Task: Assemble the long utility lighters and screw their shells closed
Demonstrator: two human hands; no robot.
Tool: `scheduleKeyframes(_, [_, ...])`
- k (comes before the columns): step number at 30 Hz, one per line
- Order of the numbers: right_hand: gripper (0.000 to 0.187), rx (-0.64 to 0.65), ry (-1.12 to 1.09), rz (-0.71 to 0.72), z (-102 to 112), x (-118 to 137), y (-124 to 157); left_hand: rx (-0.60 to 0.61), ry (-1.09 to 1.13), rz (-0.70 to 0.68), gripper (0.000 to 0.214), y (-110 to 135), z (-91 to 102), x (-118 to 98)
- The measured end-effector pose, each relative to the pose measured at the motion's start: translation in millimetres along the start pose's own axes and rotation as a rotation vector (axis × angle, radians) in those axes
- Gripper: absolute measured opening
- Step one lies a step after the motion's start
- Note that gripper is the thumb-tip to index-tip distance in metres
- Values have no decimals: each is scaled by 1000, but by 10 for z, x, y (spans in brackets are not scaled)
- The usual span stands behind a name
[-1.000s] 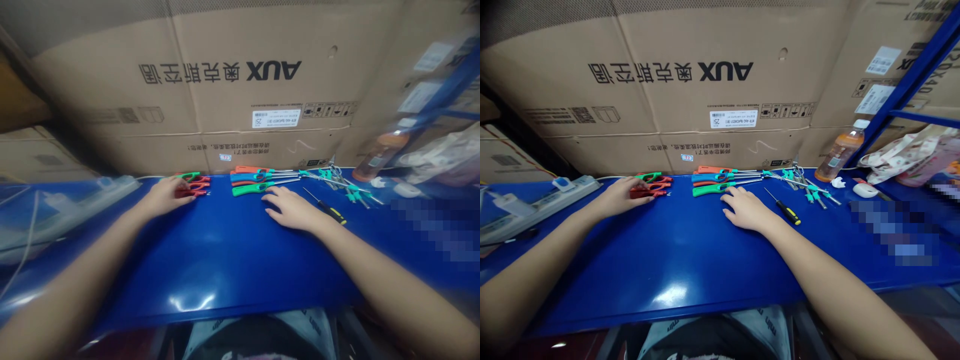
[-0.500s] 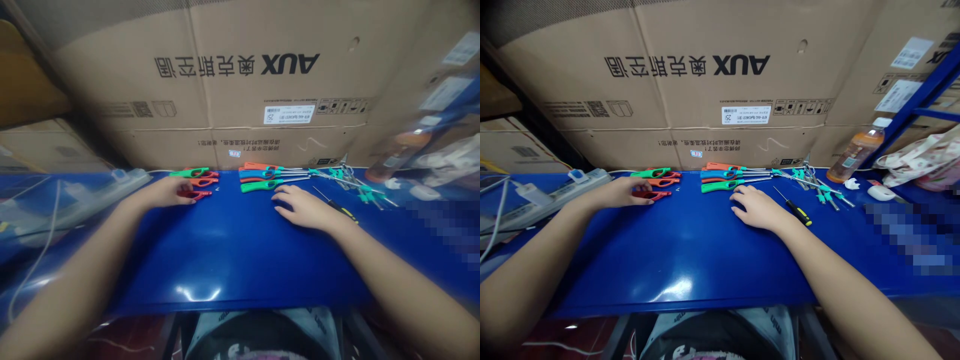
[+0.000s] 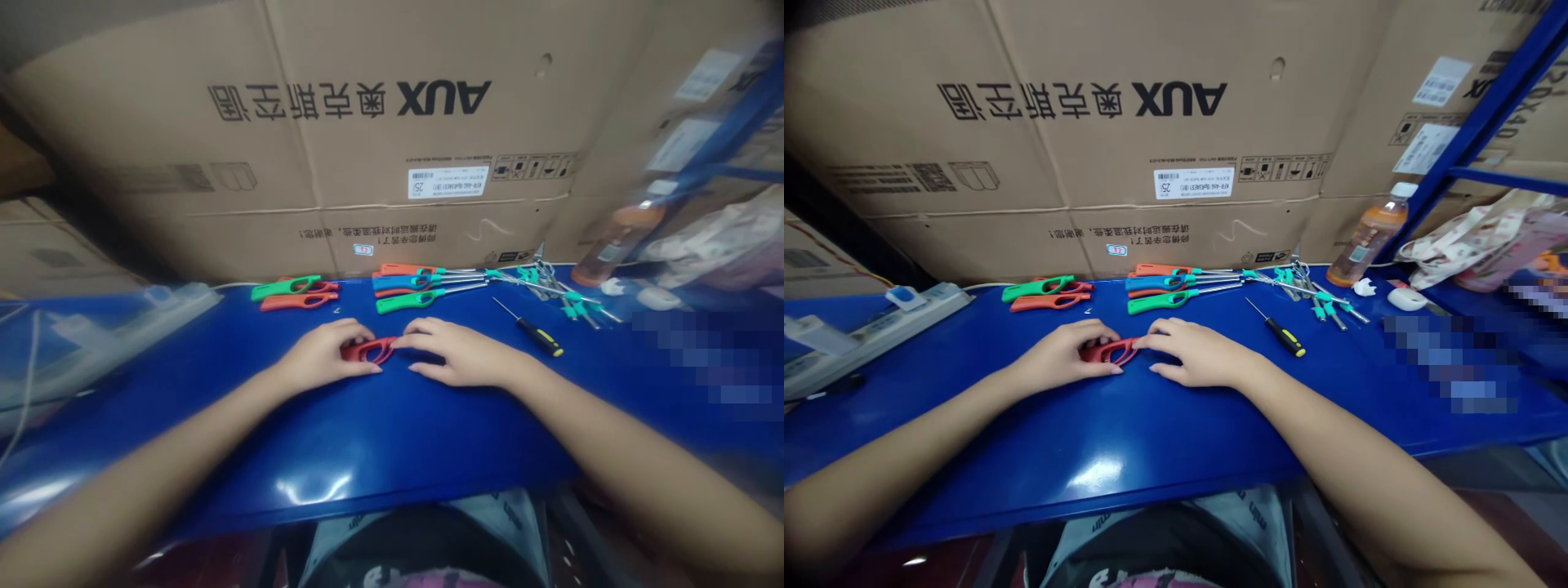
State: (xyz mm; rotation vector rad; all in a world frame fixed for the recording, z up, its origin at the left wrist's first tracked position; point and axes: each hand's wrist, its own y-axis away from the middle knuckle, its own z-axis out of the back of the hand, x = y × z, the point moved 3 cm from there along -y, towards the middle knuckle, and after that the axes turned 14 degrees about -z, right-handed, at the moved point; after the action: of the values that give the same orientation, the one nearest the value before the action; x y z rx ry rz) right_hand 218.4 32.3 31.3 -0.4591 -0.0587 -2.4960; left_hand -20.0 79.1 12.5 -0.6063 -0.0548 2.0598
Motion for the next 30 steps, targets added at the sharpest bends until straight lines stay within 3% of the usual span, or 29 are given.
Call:
scheduleKeyframes(4, [39, 11, 15, 52, -91, 58, -22, -26, -1, -18, 48, -19, -130, -174])
scheduleKeyframes(11, [15, -8, 43, 10, -63, -36, -34, 35, -34, -75, 42, 31, -33, -209])
scheduleKeyframes(16, [15, -66, -35, -36, 43, -112, -14, 38, -35, -65, 44, 21, -31, -184])
scheduleKeyframes(23, [18, -234, -32, -218, 192, -230, 13, -14, -32, -55, 57, 29, -5, -109])
scheduleKeyframes(30, [17, 67, 13, -139, 119, -122, 41, -7, 14, -33, 43, 20, -21, -67])
